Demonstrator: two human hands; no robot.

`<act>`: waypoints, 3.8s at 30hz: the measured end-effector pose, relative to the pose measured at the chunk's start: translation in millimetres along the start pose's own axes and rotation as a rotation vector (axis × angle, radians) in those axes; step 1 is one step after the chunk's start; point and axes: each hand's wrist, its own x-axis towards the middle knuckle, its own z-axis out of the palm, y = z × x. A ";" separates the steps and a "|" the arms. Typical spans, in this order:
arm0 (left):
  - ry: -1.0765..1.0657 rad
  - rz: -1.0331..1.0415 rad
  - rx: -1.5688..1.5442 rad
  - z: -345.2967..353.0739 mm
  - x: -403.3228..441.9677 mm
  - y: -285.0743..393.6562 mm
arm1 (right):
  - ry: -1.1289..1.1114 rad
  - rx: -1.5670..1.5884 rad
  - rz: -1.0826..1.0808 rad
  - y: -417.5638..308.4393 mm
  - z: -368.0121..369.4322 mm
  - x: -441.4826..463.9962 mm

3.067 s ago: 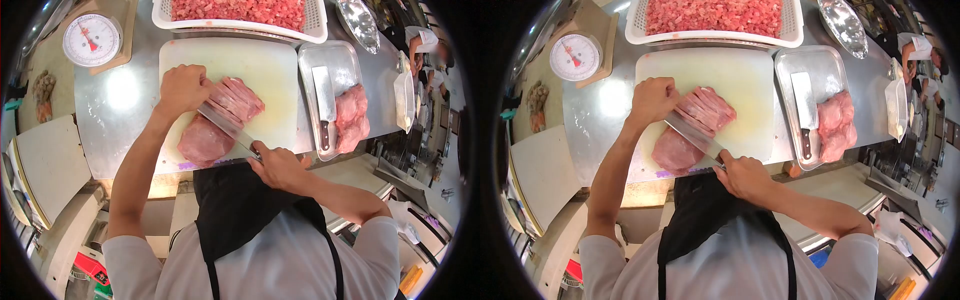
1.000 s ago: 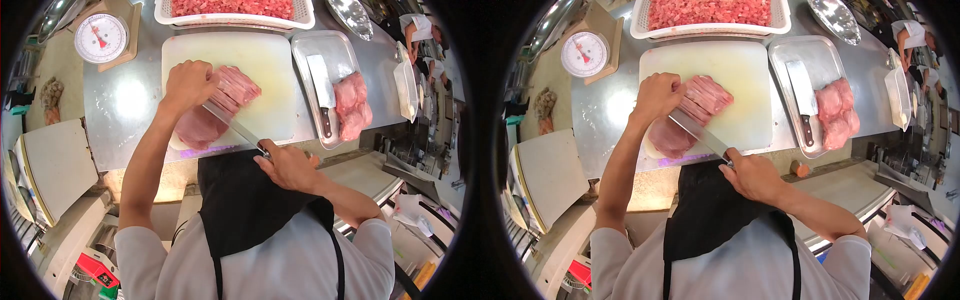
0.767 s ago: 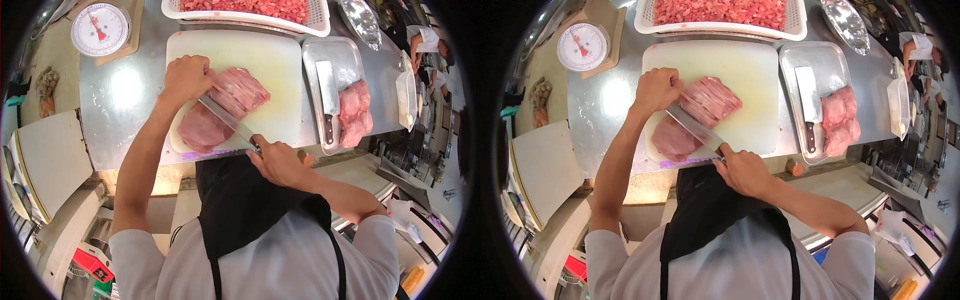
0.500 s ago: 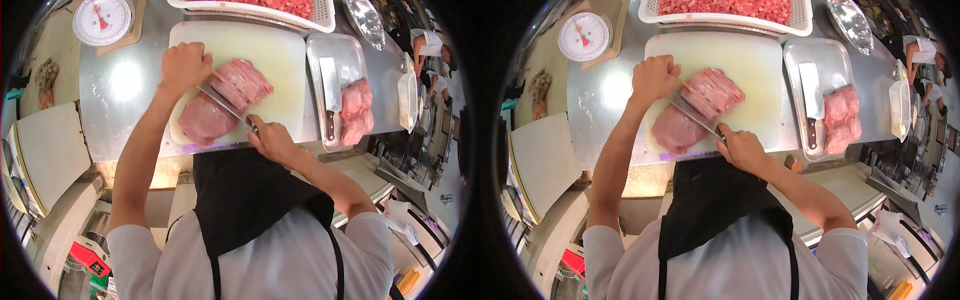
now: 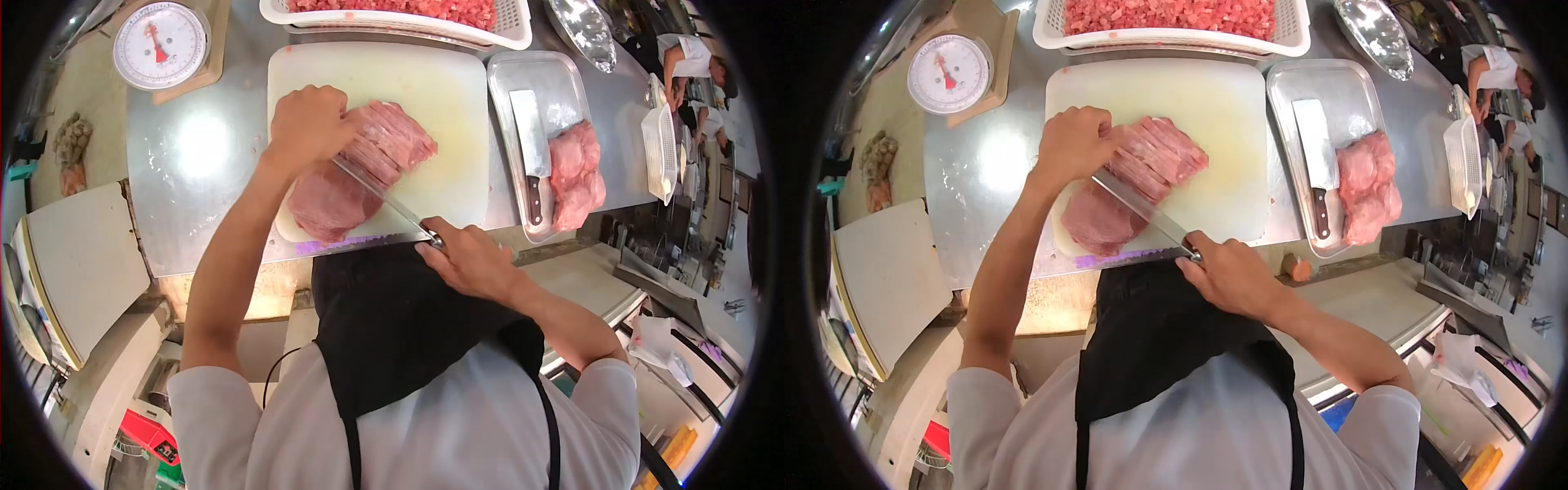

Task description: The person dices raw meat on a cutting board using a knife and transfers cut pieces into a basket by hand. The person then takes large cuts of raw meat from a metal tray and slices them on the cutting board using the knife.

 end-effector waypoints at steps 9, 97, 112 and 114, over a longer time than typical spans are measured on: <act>0.125 -0.111 0.097 0.4 8.9 -27.2 | 0.106 -0.014 -0.154 45.1 46.2 65.8; 0.078 -0.093 0.029 -4.6 -9.0 -51.5 | 0.027 -0.091 -0.037 2.3 67.2 51.2; 0.060 0.067 0.034 -33.0 -28.5 -9.4 | 0.067 0.020 -0.011 -36.3 27.4 -22.6; 0.035 0.036 -0.025 -31.4 -22.4 -17.9 | 0.040 0.019 0.002 -40.0 22.4 -14.7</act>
